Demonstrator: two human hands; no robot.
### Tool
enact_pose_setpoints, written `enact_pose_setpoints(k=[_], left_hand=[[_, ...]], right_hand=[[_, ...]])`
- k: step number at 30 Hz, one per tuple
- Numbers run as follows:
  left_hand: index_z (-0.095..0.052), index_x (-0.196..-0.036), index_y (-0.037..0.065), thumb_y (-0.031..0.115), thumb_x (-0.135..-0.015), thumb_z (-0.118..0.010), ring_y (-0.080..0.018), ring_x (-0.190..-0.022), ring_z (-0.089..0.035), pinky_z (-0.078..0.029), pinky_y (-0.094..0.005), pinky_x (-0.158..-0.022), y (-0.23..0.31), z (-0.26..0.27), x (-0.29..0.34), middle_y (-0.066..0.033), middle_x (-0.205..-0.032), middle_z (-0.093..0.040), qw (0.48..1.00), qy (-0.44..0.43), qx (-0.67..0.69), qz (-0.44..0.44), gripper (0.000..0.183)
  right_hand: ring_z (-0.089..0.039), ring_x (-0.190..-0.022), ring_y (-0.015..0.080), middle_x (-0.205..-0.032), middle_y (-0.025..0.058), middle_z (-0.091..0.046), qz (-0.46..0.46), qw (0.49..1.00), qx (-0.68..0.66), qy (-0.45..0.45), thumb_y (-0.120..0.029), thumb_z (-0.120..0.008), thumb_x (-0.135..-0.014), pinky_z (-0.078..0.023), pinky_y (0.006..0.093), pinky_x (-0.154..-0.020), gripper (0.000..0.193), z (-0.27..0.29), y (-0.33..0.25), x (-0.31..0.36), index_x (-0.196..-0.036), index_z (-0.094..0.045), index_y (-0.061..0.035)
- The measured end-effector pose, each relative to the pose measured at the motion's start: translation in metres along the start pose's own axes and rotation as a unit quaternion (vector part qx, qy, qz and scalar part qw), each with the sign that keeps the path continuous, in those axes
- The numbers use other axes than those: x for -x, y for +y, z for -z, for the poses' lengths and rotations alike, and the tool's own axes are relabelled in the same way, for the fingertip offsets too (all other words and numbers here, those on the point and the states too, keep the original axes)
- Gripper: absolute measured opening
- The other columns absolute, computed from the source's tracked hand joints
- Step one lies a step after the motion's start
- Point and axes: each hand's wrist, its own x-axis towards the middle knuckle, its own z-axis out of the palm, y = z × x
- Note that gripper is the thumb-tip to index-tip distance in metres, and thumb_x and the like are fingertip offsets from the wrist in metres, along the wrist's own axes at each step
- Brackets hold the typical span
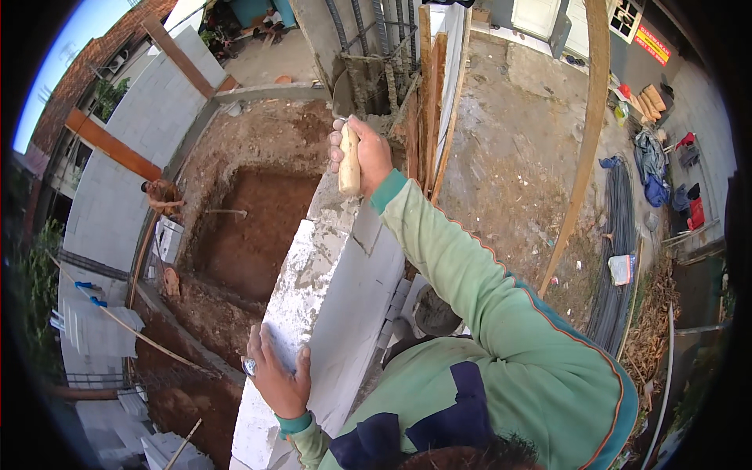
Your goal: The person applies wet cement mortar to the top of a concrete block wall using a trowel, scooping mortar from a bucket and spreading it onto the wall and into a vertical rebar column.
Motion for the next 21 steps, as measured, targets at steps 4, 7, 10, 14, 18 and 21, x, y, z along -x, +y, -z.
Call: enact_pose_setpoints(k=[4,7,10,14,18,21], left_hand=[[-0.045,-0.140,0.004,0.035,-0.082,-0.069,-0.0429,-0.125,-0.050,-0.045,-0.0485,-0.097,-0.002,0.003,0.005,-0.0225,-0.142,-0.047,0.998,0.016,-0.060,-0.029,0.070],[-0.046,-0.140,0.005,0.037,-0.082,-0.069,-0.0429,-0.125,-0.050,-0.045,-0.0492,-0.097,-0.003,0.000,0.000,-0.0224,-0.142,-0.047,0.998,0.012,-0.055,-0.021,0.070],[-0.046,-0.140,0.005,0.037,-0.083,-0.069,-0.0439,-0.124,-0.050,-0.045,-0.0491,-0.097,-0.002,-0.001,0.000,-0.0238,-0.141,-0.046,0.996,0.021,-0.063,-0.057,0.070],[-0.045,-0.141,0.003,0.035,-0.085,-0.067,-0.0452,-0.125,-0.049,-0.045,-0.0486,-0.097,-0.001,0.003,-0.005,-0.0258,-0.141,-0.045,0.998,0.014,-0.053,-0.038,0.068],[-0.044,-0.141,0.003,0.036,-0.083,-0.068,-0.0448,-0.126,-0.048,-0.047,-0.0490,-0.095,-0.003,0.004,-0.001,-0.0246,-0.142,-0.046,0.997,0.015,-0.065,-0.047,0.070],[-0.044,-0.141,0.002,0.040,-0.084,-0.066,-0.0446,-0.127,-0.046,-0.038,-0.0519,-0.101,-0.005,0.005,0.003,-0.0246,-0.141,-0.045,0.999,-0.009,-0.045,-0.022,0.072]], right_hand=[[-0.053,-0.061,0.0172,-0.074,0.0030,-0.053,0.001,0.989,-0.138,0.057,-0.032,-0.042,-0.101,-0.045,0.0333,-0.053,0.025,0.000,-0.003,-0.030,-0.098,-0.051,-0.0092],[-0.054,-0.061,0.0199,-0.073,0.0047,-0.054,0.001,0.991,-0.116,0.065,-0.032,-0.043,-0.100,-0.046,0.0359,-0.055,0.024,-0.008,-0.013,-0.036,-0.093,-0.050,-0.0096],[-0.056,-0.061,0.0241,-0.073,0.0078,-0.055,0.030,0.990,-0.089,0.104,-0.031,-0.045,-0.098,-0.047,0.0413,-0.054,0.022,0.016,-0.005,-0.037,-0.091,-0.048,-0.0102],[-0.056,-0.061,0.0231,-0.075,0.0074,-0.055,-0.007,0.988,-0.131,0.084,-0.033,-0.045,-0.099,-0.047,0.0424,-0.053,0.022,-0.029,0.020,0.000,-0.093,-0.048,-0.0110],[-0.055,-0.061,0.0187,-0.076,0.0040,-0.054,-0.023,0.991,-0.082,0.105,-0.038,-0.045,-0.099,-0.046,0.0346,-0.050,0.026,-0.043,0.042,0.039,-0.099,-0.049,-0.0124],[-0.055,-0.060,0.0177,-0.078,0.0033,-0.054,-0.046,0.996,-0.040,0.072,-0.040,-0.044,-0.099,-0.046,0.0337,-0.049,0.026,-0.048,0.055,0.114,-0.100,-0.049,-0.0136]])
